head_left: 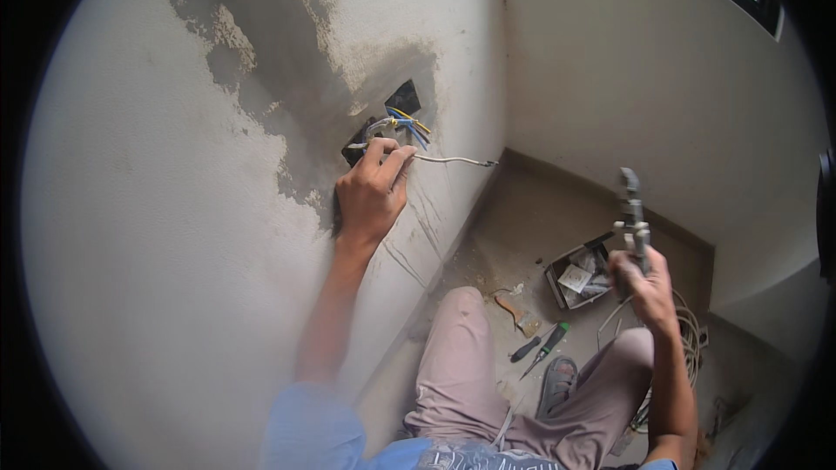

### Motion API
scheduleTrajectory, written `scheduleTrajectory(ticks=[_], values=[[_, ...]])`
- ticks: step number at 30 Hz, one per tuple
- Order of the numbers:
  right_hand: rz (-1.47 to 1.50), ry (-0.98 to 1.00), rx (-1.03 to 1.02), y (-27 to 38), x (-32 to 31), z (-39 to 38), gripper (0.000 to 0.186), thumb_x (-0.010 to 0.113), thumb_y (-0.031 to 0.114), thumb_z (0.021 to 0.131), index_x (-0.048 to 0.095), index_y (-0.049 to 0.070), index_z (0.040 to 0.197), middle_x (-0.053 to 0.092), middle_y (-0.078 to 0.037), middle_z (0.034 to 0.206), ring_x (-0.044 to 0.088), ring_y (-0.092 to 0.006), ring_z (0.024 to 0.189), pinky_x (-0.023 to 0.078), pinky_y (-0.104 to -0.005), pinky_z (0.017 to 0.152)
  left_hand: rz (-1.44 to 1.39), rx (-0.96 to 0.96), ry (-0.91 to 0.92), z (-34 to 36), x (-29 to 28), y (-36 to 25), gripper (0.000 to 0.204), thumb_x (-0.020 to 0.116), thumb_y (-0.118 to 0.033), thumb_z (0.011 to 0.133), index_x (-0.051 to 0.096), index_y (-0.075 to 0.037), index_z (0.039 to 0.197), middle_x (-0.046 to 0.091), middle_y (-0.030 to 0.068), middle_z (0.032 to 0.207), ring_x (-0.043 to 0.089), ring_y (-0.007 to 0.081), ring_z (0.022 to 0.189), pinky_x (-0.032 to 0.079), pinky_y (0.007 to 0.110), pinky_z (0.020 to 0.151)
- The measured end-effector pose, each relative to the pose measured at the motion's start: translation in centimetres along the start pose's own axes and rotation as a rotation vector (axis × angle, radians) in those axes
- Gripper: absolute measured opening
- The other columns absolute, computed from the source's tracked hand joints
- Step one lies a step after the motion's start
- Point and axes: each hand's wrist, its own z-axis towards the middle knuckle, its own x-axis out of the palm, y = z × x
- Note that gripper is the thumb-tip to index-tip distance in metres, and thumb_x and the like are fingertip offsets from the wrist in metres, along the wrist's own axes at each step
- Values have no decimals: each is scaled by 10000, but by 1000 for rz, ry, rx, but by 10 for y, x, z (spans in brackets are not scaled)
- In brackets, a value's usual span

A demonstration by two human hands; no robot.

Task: The person strips insulation from wires with a stripper, inserts the wires into the back of an electrical outlet component, and prepares to mount the outlet into a wall-mounted electrical box.

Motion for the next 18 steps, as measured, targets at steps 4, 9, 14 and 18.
scheduleTrajectory(ticks=[4,9,14,18], values=[[43,112,20,16,100,3,166,624,215,1017,601,51,1021,526,37,746,475,-56,623,424,-269,560,29,25,-43,-1,1,6,195,771,-78,849,760,-139,1034,653,4,944,689,225,733,524,361,608],[75,219,-2,3,186,22,262,653,291,991,625,34,1034,557,-3,776,522,-107,718,467,-309,685,13,66,-14,2,0,-1,219,770,-68,838,757,-137,1046,639,9,925,687,229,753,527,365,611],[78,149,-85,6,230,43,320,640,311,976,648,13,1090,607,-78,777,577,-187,753,492,-370,782,20,89,16,0,-2,8,246,756,-59,832,743,-128,1068,619,21,930,696,241,776,545,385,621],[179,108,-101,0,237,57,315,643,295,974,653,7,1103,610,-76,749,587,-178,739,491,-363,748,21,94,16,1,0,7,217,756,-67,847,750,-126,1055,632,20,916,686,238,746,538,377,615]])
